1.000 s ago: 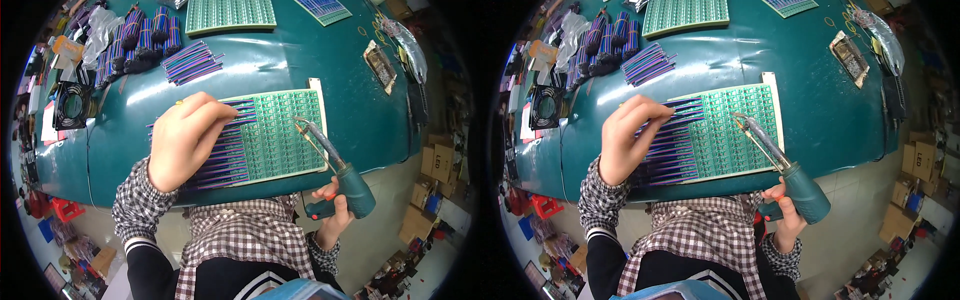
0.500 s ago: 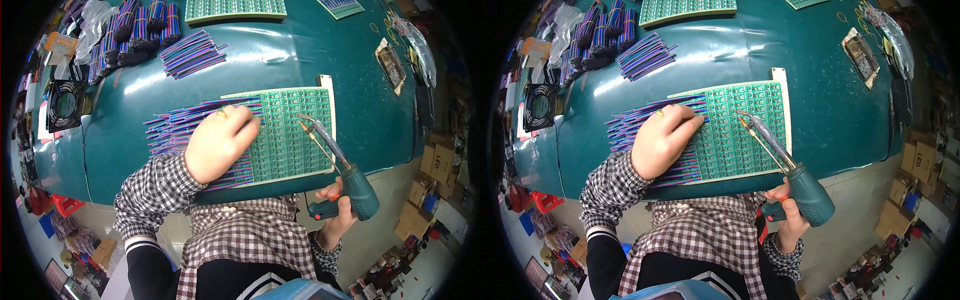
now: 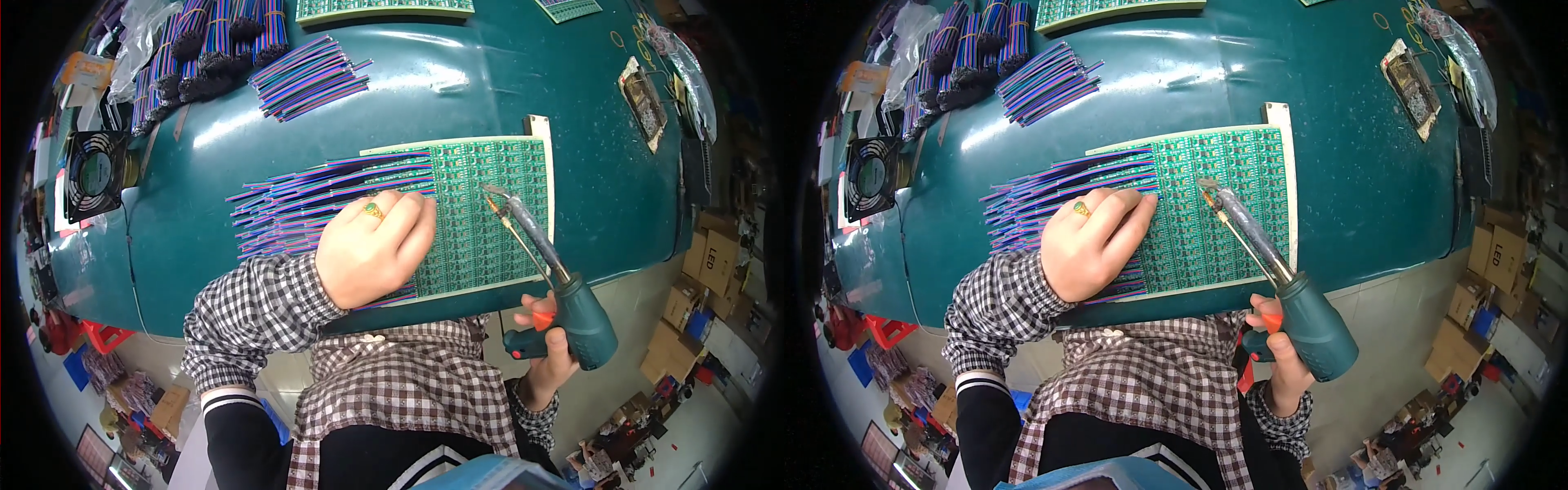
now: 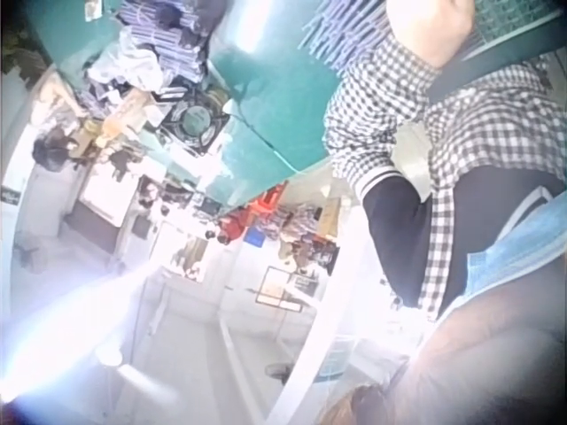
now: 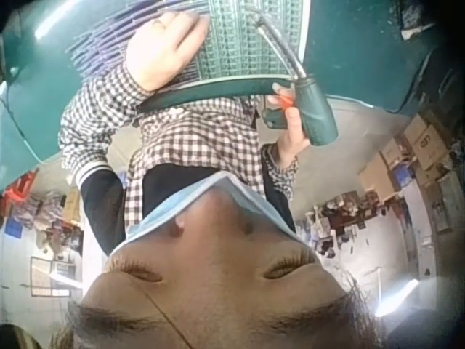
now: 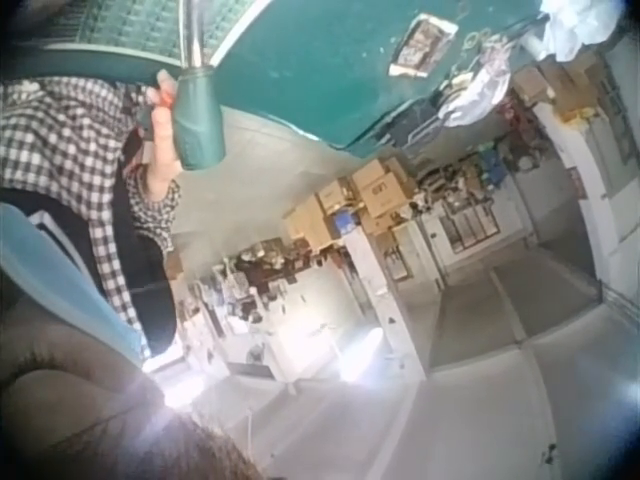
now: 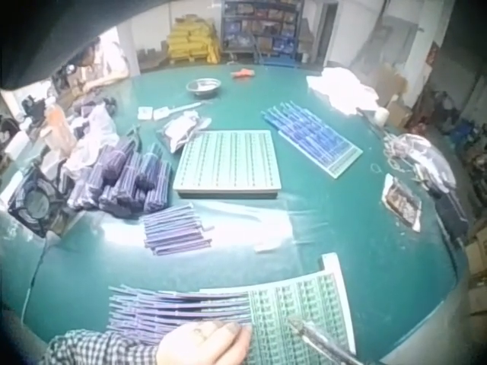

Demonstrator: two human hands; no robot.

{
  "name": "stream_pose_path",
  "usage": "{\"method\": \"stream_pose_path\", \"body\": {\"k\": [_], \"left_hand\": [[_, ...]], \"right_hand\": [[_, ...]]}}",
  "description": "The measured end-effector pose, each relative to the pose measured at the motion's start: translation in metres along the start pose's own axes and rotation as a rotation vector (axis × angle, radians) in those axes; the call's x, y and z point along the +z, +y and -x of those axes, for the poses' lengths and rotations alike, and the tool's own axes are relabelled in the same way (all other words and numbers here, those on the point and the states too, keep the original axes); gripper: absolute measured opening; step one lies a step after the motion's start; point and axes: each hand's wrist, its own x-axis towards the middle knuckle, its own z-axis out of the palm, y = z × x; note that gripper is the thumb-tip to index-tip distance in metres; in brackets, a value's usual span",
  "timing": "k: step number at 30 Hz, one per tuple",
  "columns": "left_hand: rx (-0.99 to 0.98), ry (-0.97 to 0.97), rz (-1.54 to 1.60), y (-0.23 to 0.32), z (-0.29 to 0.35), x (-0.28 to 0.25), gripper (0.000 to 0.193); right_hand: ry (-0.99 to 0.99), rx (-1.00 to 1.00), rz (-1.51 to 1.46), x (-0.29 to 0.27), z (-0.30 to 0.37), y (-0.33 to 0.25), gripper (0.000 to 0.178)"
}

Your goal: The person solders ribbon cables onto a circuit board panel by picking up the cables by hand, positioning them on the board, and applying a soldering iron to the connection points.

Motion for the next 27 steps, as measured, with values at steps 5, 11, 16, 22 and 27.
{"method": "stream_pose_path", "body": {"k": [5,11,16,22,27], "left_hand": [[-0.01,-0.002,0.014,0.0,0.001,0.004,0.036],[-0.003,0.026,0.034,-0.002,0.003,0.004,0.037],[-0.009,0.009,0.046,-0.004,0.003,0.003,0.036],[-0.072,-0.055,0.122,0.001,0.0,-0.006,0.041],[-0.056,-0.055,0.077,0.001,-0.002,-0.007,0.039]], "right_hand": [[-0.051,0.009,0.021,-0.004,0.004,0.003,0.066],[-0.089,-0.008,0.065,0.0,0.007,0.001,0.058],[-0.117,-0.024,0.039,0.0,0.01,0.005,0.045],[-0.129,0.011,0.145,-0.005,0.012,0.008,0.06],[-0.14,0.0,0.17,-0.007,0.011,0.012,0.061]]}}
